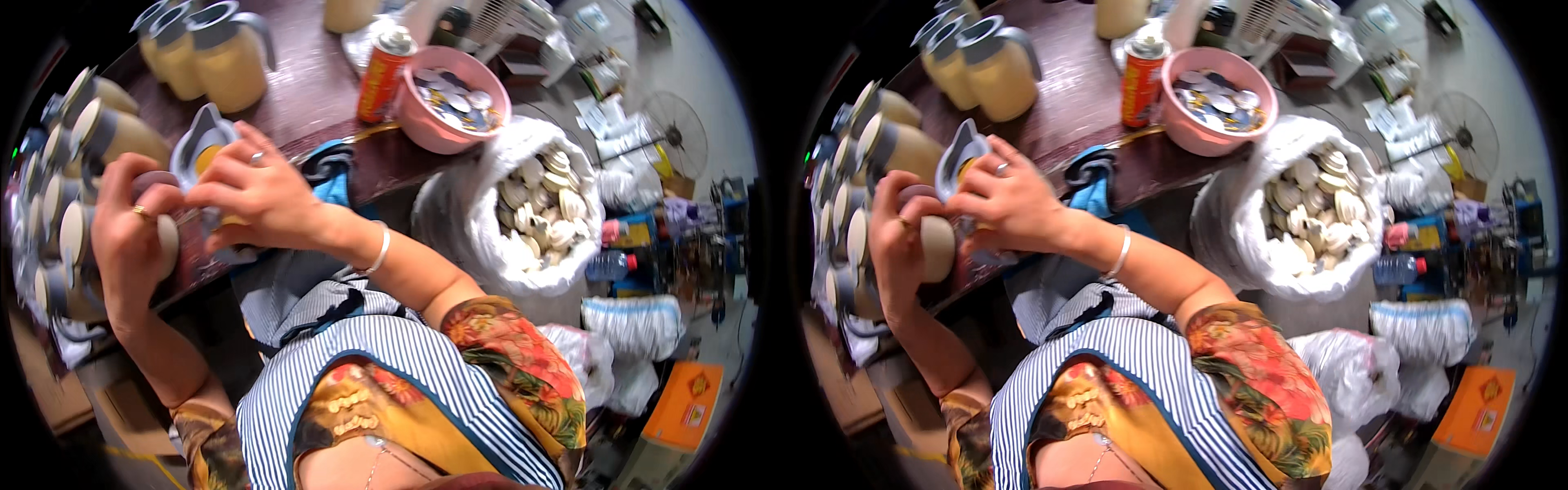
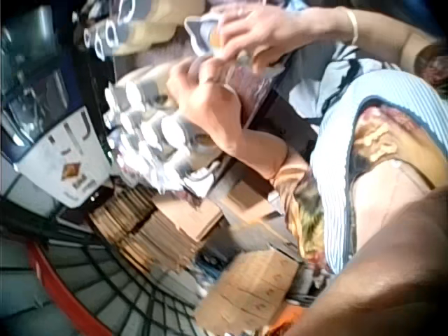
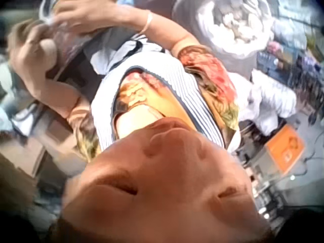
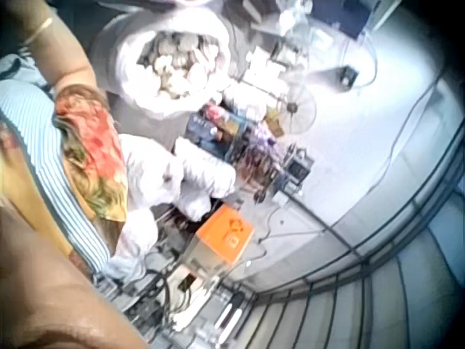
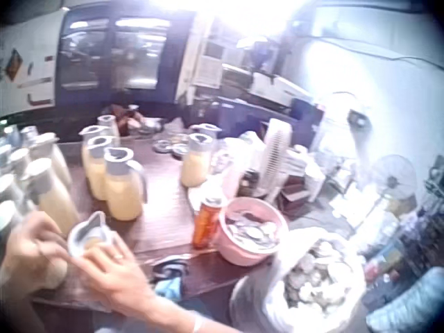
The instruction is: The person assembles thermal carafes by placing lid components and seals onto the pitchers, then uses a blue cloth to wipe down the exteriors and handles before arranging them on a table.
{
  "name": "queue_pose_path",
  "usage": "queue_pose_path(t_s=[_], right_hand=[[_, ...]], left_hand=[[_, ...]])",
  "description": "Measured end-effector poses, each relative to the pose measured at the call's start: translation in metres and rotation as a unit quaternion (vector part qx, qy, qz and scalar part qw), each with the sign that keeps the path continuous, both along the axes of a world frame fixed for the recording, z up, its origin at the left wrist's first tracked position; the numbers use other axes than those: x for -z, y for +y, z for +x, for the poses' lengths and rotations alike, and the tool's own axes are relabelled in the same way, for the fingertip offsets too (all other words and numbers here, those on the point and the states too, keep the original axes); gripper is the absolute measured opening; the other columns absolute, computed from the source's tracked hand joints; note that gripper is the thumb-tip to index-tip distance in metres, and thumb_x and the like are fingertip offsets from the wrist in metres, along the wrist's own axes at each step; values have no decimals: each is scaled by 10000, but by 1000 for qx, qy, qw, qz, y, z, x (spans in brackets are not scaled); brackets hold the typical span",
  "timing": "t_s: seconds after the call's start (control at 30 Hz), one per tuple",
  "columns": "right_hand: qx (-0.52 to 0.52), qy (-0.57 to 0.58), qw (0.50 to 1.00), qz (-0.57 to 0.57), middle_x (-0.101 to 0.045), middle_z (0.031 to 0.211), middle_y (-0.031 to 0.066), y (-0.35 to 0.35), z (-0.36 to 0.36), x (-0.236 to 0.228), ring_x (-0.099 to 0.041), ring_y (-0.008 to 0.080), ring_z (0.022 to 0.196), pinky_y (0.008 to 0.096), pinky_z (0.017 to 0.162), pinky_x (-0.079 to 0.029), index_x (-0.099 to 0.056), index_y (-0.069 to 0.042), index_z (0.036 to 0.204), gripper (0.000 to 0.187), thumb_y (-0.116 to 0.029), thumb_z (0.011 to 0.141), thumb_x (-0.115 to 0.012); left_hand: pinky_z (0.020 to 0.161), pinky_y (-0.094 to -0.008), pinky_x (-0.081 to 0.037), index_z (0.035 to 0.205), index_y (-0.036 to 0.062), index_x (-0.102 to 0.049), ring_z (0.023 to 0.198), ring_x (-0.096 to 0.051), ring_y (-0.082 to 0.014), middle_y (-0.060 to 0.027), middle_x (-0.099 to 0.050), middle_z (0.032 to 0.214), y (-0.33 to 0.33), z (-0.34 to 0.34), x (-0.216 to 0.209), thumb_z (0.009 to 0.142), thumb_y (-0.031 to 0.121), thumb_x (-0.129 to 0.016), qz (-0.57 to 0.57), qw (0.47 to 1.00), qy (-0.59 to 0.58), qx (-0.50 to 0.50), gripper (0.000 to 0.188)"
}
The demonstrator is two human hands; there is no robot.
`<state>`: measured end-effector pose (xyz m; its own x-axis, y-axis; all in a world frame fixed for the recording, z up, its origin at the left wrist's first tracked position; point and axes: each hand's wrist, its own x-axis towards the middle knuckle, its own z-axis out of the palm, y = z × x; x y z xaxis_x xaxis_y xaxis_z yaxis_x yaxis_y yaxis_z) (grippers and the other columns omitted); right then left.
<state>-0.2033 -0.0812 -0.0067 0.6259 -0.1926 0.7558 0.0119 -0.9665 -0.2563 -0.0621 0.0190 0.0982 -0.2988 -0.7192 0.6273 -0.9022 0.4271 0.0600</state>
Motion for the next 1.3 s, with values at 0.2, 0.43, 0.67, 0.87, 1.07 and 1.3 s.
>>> queue_pose_path(t_s=[0.2,0.43,0.67,0.87,1.07,1.3], right_hand=[[197,-21,980,1,-599,1070,56,3,14,9,-566,270,1071,469,936,-410,-606,-153,1098,327,-222,796,-710],[163,53,970,171,-607,1245,138,0,-164,-8,-631,311,1039,408,868,-509,-644,-129,1185,414,-105,783,-737],[657,466,557,204,-602,1196,172,-16,-457,132,-611,366,1054,477,855,-514,-538,-188,1322,643,-152,733,-796],[517,106,848,50,-602,1276,155,-16,-348,17,-616,322,1115,374,937,-502,-532,-93,1363,587,-1,807,-699],[179,213,929,-244,-614,1226,168,20,-129,-86,-655,293,1006,329,769,-566,-523,-25,1355,750,-171,685,-826],[-156,243,937,-194,-524,1326,164,-3,-38,-115,-539,354,1184,512,975,-441,-508,-108,1399,878,-616,707,-691]], left_hand=[[975,-367,-454,1179,18,-629,1186,-523,-286,-168,-480,1324,-6,-48,119,986,90,-546,-100,902,380,-178,222],[933,-320,-451,1183,38,-628,1084,-535,-186,-88,-523,1174,-4,-30,153,951,71,-632,-137,896,382,-178,234],[828,-277,-466,1133,37,-562,888,-555,-136,-49,-582,1063,4,-27,159,863,104,-760,-211,822,491,-199,341],[641,-294,-519,1008,14,-617,691,-655,-174,-89,-677,802,30,-30,151,755,132,-859,-155,878,403,-207,369],[543,-316,-520,1019,53,-625,621,-667,-264,-95,-666,749,46,-59,127,657,144,-897,-139,949,267,-95,461],[579,-329,-544,972,54,-660,670,-697,-280,-110,-689,778,66,-32,124,674,138,-880,-88,913,396,-41,379]])
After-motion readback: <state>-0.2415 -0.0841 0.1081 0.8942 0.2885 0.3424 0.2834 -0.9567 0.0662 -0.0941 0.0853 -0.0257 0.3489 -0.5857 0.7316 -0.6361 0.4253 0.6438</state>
